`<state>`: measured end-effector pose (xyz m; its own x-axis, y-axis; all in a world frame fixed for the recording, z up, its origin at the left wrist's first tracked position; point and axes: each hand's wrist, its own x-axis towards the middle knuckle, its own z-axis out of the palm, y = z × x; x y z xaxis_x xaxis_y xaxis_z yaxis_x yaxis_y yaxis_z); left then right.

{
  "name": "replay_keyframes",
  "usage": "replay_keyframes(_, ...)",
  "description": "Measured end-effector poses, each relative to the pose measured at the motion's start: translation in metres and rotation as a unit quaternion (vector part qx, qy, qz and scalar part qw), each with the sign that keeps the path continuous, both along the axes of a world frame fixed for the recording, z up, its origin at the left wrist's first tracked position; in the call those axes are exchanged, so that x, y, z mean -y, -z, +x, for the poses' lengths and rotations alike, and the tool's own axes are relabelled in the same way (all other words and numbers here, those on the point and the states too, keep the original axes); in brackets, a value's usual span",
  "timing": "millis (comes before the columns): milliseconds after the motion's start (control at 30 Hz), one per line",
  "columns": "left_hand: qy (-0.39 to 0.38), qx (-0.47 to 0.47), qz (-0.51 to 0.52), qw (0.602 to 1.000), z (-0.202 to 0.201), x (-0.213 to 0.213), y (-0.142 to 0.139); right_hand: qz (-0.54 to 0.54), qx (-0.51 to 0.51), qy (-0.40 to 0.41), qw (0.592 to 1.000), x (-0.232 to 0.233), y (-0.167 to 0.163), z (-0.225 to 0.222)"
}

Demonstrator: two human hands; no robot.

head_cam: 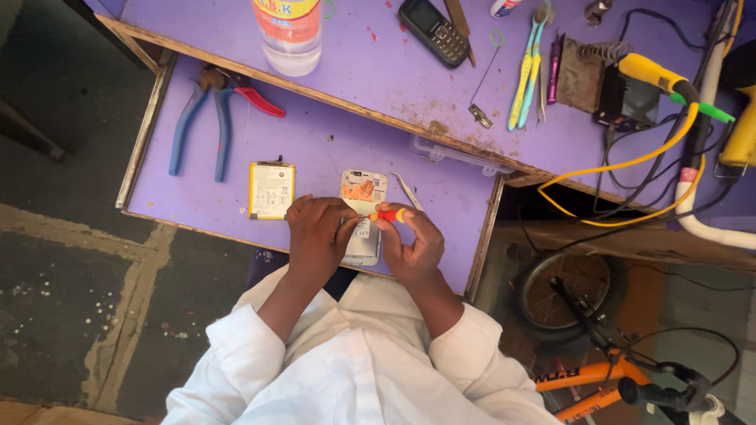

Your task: The person uses a screwdriver to remove screws from the back of a disassembled mobile phone. The person then uses the screwdriver to pry and adjust internal components near the top of the phone chassis.

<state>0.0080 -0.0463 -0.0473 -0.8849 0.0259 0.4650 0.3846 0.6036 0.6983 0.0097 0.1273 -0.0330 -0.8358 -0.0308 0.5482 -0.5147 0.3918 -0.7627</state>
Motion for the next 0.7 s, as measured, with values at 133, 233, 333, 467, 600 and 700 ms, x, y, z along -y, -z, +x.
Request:
replay_keyframes(133, 0.001, -0.005, -0.012, 1.0, 0.001, 0.0, 0.002, 0.012, 0.005, 0.01, 1.0, 0.0, -0.002, 0.0)
replay_keyframes(233, 0.012, -0.006, -0.008, 1.0, 0.001, 0.0, 0.002, 0.017, 0.005, 0.01, 1.0, 0.001, -0.003, 0.001)
replay_keyframes(333, 0.004, -0.01, -0.02, 1.0, 0.002, -0.001, 0.001, 0.026, -0.002, 0.005, 1.0, 0.003, -0.003, -0.001)
replay_keyframes(467, 0.006, -0.01, -0.015, 1.0, 0.001, 0.003, 0.001, 0.033, -0.006, 0.002, 0.999, 0.005, -0.004, -0.003)
replay_keyframes(600, 0.002, -0.013, -0.008, 1.0, -0.005, 0.004, 0.002, 0.043, 0.017, -0.059, 0.997, 0.002, -0.008, -0.01)
replay_keyframes(700, 0.003, -0.011, 0.0, 1.0, -0.011, 0.008, 0.002, 0.118, 0.043, -0.055, 0.991, -0.002, -0.01, -0.021)
